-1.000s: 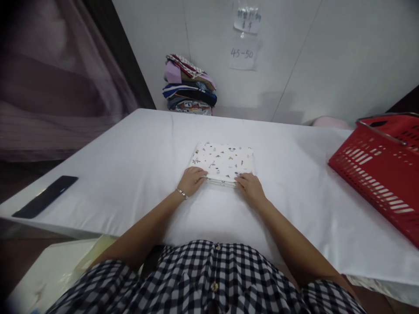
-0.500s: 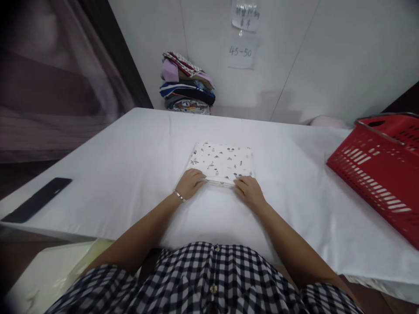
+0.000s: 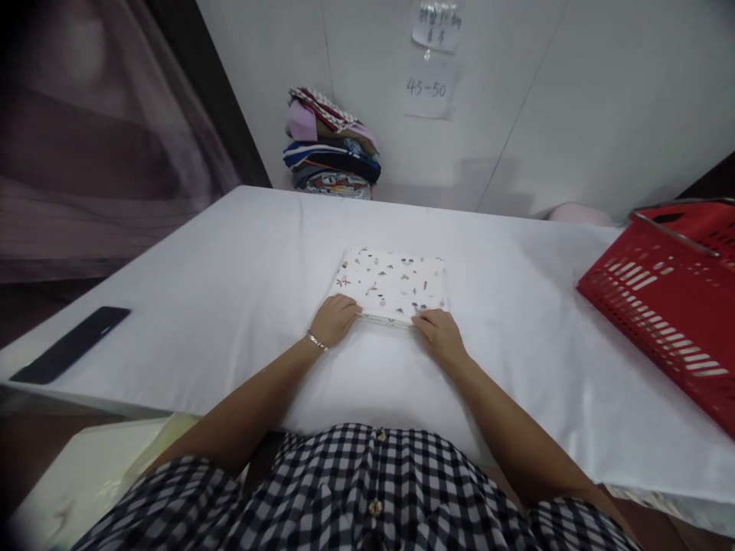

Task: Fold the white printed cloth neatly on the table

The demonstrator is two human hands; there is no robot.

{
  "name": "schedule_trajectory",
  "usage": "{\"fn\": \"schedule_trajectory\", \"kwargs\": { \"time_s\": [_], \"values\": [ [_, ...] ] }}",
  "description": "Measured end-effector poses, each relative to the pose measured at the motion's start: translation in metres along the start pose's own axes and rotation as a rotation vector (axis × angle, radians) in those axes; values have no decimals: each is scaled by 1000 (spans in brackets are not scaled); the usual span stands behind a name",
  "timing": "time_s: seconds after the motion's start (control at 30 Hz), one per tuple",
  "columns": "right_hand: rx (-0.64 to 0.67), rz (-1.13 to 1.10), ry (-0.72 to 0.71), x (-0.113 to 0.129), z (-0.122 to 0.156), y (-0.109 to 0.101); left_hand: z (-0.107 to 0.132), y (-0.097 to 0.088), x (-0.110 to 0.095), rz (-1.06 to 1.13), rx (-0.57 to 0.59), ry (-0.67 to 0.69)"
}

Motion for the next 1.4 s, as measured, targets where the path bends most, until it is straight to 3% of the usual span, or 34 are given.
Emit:
{"fn": "schedule_trajectory", "kwargs": {
  "time_s": [0.23,0.5,0.67,0.77,0.9,1.0,1.27,1.4],
  "values": [
    [31,-14,-29,-2,4,-2,4,-1,3,-7,-8,16],
    [7,-43,-43,-15,22,-7,29,-17,30,-64,-8,-67],
    [-18,-64,-50,-17,24,-7,36,-25,35,38,-65,-109],
    [-25,-82,-51,-15,23,-8,32,-28,39,143,-118,-225],
    [-48,-110,-34,-14,21,-9,26,-27,49,224,-189,-566],
    [-58,-126,-27,-12,20,-11,22,-21,53,246,-140,-742],
    [-100,-156,7,-15,24,-12,19,-21,64,276,29,-874],
    [-126,-170,18,-16,23,-8,2,-27,65,236,-40,-864]
  ]
}}
Point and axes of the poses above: each hand's wrist, its own z-axis away from the middle knuckle, its own y-axis out of the palm, x = y × z, the point moved 4 cm from there along -z, towards the middle knuckle, and after that the axes turned 1 degree about -x, right-handed, at the moved point
